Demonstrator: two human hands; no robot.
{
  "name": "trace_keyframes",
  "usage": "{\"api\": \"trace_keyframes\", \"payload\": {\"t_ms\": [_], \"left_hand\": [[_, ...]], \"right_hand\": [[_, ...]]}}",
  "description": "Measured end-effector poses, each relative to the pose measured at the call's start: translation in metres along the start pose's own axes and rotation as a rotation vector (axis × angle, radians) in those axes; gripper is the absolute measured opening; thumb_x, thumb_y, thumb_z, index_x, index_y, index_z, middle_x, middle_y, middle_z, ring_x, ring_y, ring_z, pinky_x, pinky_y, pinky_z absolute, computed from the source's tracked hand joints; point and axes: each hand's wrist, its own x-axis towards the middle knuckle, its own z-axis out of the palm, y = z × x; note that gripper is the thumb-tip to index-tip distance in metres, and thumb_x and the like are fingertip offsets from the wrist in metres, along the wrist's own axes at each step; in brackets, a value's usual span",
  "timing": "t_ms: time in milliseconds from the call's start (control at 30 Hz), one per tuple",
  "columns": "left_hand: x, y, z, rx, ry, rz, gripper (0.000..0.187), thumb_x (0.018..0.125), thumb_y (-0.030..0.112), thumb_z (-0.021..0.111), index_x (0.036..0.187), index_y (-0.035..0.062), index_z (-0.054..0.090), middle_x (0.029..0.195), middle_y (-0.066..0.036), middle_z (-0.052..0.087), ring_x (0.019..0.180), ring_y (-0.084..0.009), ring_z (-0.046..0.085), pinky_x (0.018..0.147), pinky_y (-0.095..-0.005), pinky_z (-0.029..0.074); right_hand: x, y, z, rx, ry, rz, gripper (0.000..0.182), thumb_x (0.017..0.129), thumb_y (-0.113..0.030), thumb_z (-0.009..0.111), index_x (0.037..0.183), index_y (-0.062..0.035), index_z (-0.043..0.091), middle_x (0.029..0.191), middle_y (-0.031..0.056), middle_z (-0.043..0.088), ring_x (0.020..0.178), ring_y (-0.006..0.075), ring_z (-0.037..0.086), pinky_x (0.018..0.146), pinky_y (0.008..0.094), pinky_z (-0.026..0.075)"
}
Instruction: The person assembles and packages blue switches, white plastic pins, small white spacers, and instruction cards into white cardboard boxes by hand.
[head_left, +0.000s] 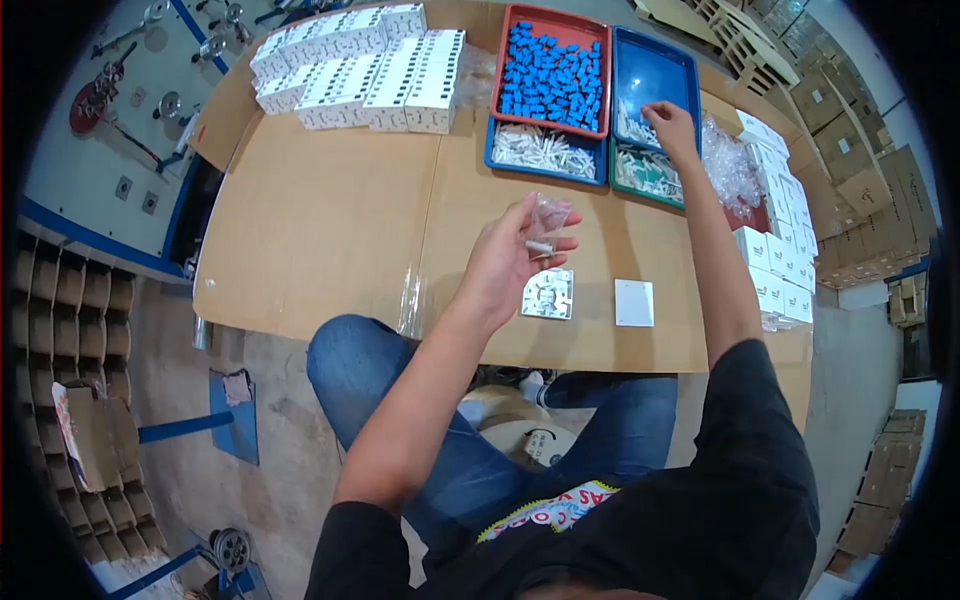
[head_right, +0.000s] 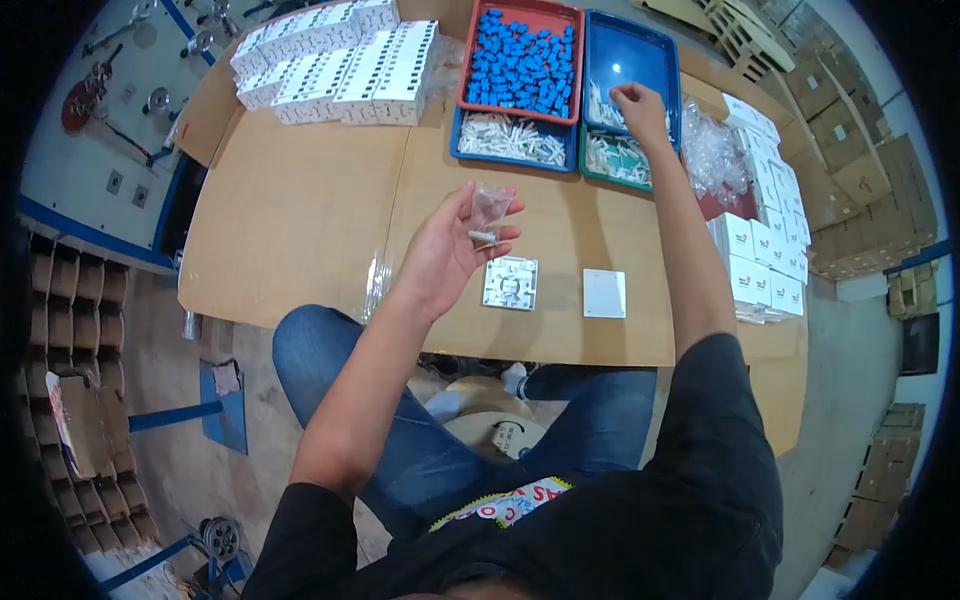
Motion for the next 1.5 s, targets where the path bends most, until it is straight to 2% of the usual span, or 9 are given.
{"api": "trace_keyframes", "payload": {"t_ms": [100, 267, 633, 667, 700, 1133, 1300, 1467, 1500], "left_hand": [[-0.008, 0.007, -0.002, 0.037, -0.058, -0.005, 0.055, 0.107, 0.046, 0.046, 0.138, 0.0028, 0.057, 0.13, -0.012, 0.067, 0.109, -0.0215, 0.066, 0.095, -0.0367, 0.052], [-0.012, 0.001, 0.014, 0.059, -0.138, 0.018, 0.052, 0.107, 0.044, 0.049, 0.135, 0.0016, 0.059, 0.128, -0.013, 0.069, 0.109, -0.0219, 0.068, 0.094, -0.0358, 0.053], [-0.033, -0.008, 0.021, 0.163, -0.27, 0.071, 0.051, 0.108, 0.041, 0.05, 0.135, -0.001, 0.058, 0.127, -0.017, 0.068, 0.113, -0.0287, 0.069, 0.097, -0.0395, 0.055], [-0.033, -0.01, 0.02, 0.166, -0.276, 0.073, 0.05, 0.108, 0.041, 0.05, 0.135, -0.001, 0.058, 0.127, -0.016, 0.068, 0.113, -0.0291, 0.069, 0.096, -0.0393, 0.055], [-0.033, -0.013, 0.02, 0.169, -0.282, 0.077, 0.05, 0.108, 0.041, 0.05, 0.134, -0.001, 0.058, 0.126, -0.015, 0.068, 0.113, -0.0294, 0.069, 0.096, -0.0392, 0.056], [-0.033, -0.024, 0.019, 0.165, -0.353, 0.061, 0.041, 0.108, 0.036, 0.052, 0.13, 0.0033, 0.06, 0.122, -0.011, 0.069, 0.111, -0.027, 0.07, 0.095, -0.0412, 0.056], [-0.037, -0.025, 0.019, 0.183, -0.241, 0.004, 0.039, 0.109, 0.036, 0.048, 0.127, 0.0047, 0.062, 0.119, -0.01, 0.07, 0.104, -0.0222, 0.07, 0.094, -0.0385, 0.055], [-0.028, -0.027, 0.01, 0.142, -0.067, -0.083, 0.045, 0.108, 0.042, 0.046, 0.127, 0.0044, 0.062, 0.12, -0.011, 0.07, 0.103, -0.0214, 0.069, 0.089, -0.0347, 0.054], [-0.025, -0.028, 0.006, 0.138, -0.031, -0.084, 0.046, 0.108, 0.043, 0.044, 0.129, 0.0048, 0.061, 0.12, -0.011, 0.07, 0.104, -0.0206, 0.069, 0.091, -0.0349, 0.054]], "right_hand": [[-0.087, -0.093, 0.001, 0.434, -0.125, 0.094, 0.019, 0.095, -0.019, 0.073, 0.104, -0.0031, 0.076, 0.089, -0.0005, 0.071, 0.075, 0.0059, 0.057, 0.07, 0.0223, 0.047], [-0.192, -0.18, -0.024, 0.645, -0.268, 0.039, 0.015, 0.094, -0.012, 0.073, 0.106, -0.0034, 0.074, 0.088, -0.0011, 0.069, 0.077, 0.0052, 0.057, 0.072, 0.0208, 0.047], [-0.224, -0.22, -0.046, 0.222, -0.526, -0.365, 0.013, 0.093, -0.015, 0.074, 0.103, -0.0059, 0.073, 0.108, 0.0007, 0.071, 0.089, 0.0075, 0.062, 0.072, 0.0233, 0.046], [-0.224, -0.224, -0.05, 0.175, -0.597, -0.408, 0.012, 0.094, -0.011, 0.07, 0.102, -0.0032, 0.072, 0.114, 0.0036, 0.07, 0.098, 0.0113, 0.063, 0.081, 0.027, 0.048], [-0.225, -0.226, -0.053, 0.126, -0.668, -0.452, 0.011, 0.095, -0.008, 0.066, 0.102, -0.0006, 0.071, 0.12, 0.0064, 0.068, 0.106, 0.015, 0.064, 0.09, 0.0307, 0.051], [-0.249, -0.221, -0.047, 0.1, -0.753, -0.45, 0.039, 0.107, -0.032, 0.052, 0.112, 0.0004, 0.073, 0.141, 0.0177, 0.06, 0.124, 0.03, 0.06, 0.101, 0.0403, 0.049], [-0.249, -0.206, -0.04, 0.146, -0.753, -0.423, 0.04, 0.109, -0.032, 0.05, 0.115, 0.0012, 0.072, 0.142, 0.0171, 0.059, 0.123, 0.0266, 0.061, 0.1, 0.0383, 0.049], [-0.209, -0.136, -0.029, 0.334, -0.555, -0.18, 0.032, 0.106, -0.027, 0.058, 0.111, 0.0007, 0.073, 0.112, 0.0074, 0.075, 0.101, 0.0151, 0.067, 0.091, 0.0318, 0.053], [-0.195, -0.112, -0.024, 0.277, -0.462, -0.119, 0.028, 0.102, -0.025, 0.062, 0.109, 0.0003, 0.073, 0.104, 0.0099, 0.076, 0.096, 0.0184, 0.07, 0.087, 0.0347, 0.054]]}}
